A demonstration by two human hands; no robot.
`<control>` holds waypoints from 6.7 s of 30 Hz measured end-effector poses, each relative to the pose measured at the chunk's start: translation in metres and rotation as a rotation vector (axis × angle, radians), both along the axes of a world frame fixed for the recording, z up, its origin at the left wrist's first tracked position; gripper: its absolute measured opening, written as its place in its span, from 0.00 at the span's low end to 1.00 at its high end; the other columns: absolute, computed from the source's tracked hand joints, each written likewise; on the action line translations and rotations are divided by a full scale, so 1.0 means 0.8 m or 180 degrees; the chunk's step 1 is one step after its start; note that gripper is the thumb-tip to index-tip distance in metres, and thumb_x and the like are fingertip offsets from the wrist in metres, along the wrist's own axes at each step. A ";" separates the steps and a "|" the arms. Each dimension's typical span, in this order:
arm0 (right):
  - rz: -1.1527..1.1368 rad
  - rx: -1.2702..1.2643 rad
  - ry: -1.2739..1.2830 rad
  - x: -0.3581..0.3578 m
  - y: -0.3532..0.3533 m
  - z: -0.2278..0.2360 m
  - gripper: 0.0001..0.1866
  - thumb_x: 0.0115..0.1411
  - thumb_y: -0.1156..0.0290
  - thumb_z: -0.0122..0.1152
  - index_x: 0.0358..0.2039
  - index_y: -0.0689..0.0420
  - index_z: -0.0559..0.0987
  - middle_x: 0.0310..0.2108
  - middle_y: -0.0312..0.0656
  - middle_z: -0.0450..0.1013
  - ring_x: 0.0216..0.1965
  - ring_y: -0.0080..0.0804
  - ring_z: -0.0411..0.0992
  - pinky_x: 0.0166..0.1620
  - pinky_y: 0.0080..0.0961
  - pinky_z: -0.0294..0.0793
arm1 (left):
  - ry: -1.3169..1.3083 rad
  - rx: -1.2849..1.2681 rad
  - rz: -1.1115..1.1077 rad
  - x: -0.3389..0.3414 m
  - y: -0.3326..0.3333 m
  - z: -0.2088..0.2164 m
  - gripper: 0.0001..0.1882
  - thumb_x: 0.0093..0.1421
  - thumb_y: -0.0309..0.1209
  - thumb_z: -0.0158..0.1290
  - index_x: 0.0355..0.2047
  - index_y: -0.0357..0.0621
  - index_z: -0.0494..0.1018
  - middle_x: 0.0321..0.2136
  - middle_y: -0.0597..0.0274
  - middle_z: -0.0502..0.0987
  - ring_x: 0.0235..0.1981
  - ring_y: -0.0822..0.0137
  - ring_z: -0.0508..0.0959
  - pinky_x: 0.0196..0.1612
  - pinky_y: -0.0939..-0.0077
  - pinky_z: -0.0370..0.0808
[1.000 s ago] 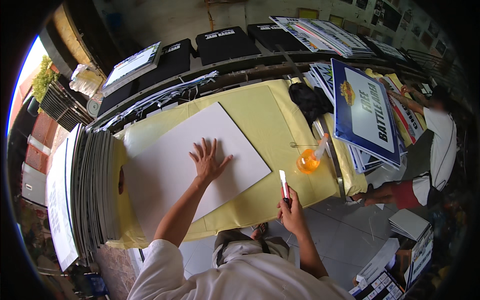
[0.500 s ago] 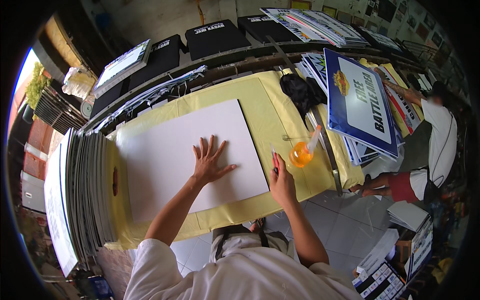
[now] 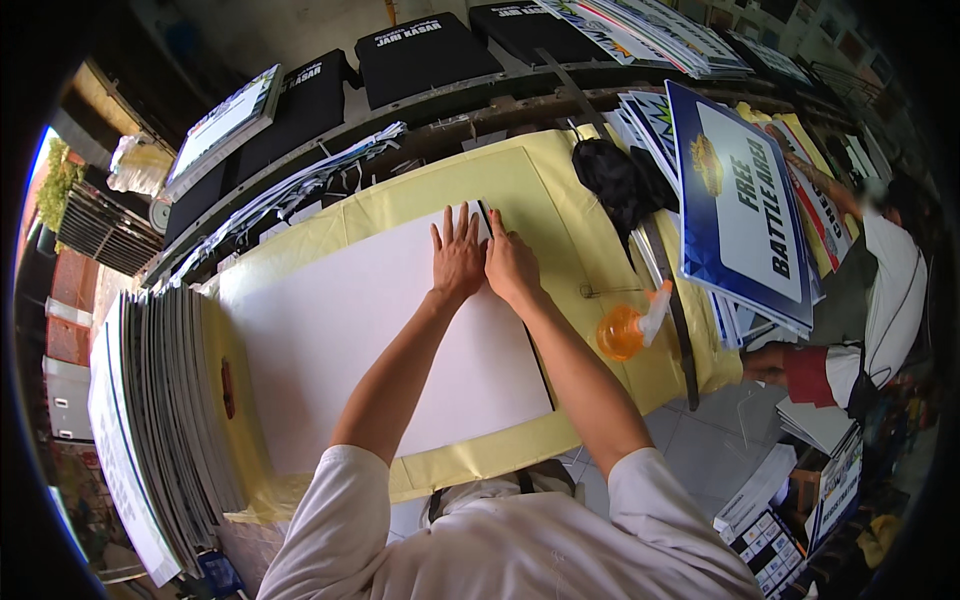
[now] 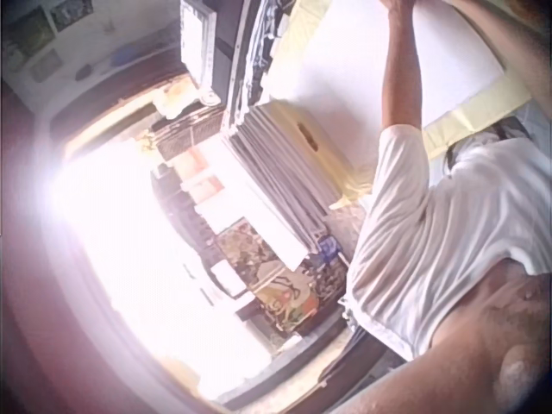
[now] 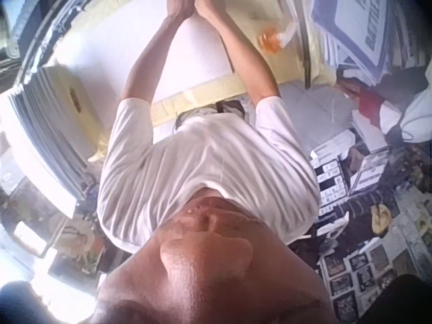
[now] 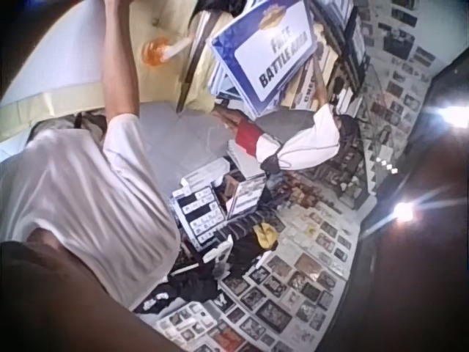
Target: The person assembles a 'Scouting Area' sign by wiping the surface with a cloth, peeling off a protective film, and trimming the edges with a utility knife. They handle multiple sign boards and a white backing sheet, using a spray bottle and a cloth to clean the surface before final assembly.
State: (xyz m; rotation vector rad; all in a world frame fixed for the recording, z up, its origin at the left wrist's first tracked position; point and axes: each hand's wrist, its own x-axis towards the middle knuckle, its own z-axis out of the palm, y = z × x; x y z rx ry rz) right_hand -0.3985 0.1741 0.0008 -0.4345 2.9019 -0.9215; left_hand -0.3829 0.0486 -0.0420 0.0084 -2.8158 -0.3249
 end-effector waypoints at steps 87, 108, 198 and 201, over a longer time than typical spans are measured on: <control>0.0712 -0.0381 0.1555 0.156 0.191 0.112 0.03 0.68 0.78 0.56 0.41 0.60 0.72 0.39 0.47 0.72 0.37 0.47 0.76 0.38 0.39 0.76 | 0.0020 0.0030 0.0062 0.002 0.000 -0.014 0.31 0.71 0.39 0.43 0.71 0.40 0.59 0.74 0.54 0.56 0.76 0.48 0.50 0.76 0.42 0.45; 0.1397 -0.3454 -0.1186 0.123 0.208 0.414 0.14 0.72 0.66 0.48 0.52 0.61 0.73 0.45 0.44 0.74 0.37 0.32 0.76 0.34 0.27 0.78 | -0.1015 0.4283 -0.2825 0.156 0.084 0.307 0.39 0.71 0.54 0.48 0.70 0.35 0.61 0.52 0.52 0.79 0.58 0.60 0.76 0.66 0.59 0.65; 0.0878 -0.2961 -0.1905 0.113 0.222 0.154 0.17 0.66 0.71 0.61 0.54 0.61 0.79 0.37 0.38 0.79 0.32 0.22 0.74 0.37 0.21 0.73 | 0.0359 0.3679 0.1271 0.635 -0.404 0.295 0.20 0.61 0.34 0.58 0.50 0.35 0.80 0.40 0.53 0.85 0.37 0.66 0.83 0.47 0.71 0.81; 0.1266 -0.3082 -0.0833 0.080 0.207 0.196 0.10 0.62 0.74 0.59 0.44 0.60 0.79 0.33 0.37 0.76 0.27 0.22 0.70 0.33 0.21 0.70 | 0.1154 0.3750 0.0563 0.615 -0.402 0.343 0.21 0.57 0.41 0.67 0.43 0.37 0.80 0.34 0.57 0.83 0.37 0.68 0.82 0.46 0.69 0.78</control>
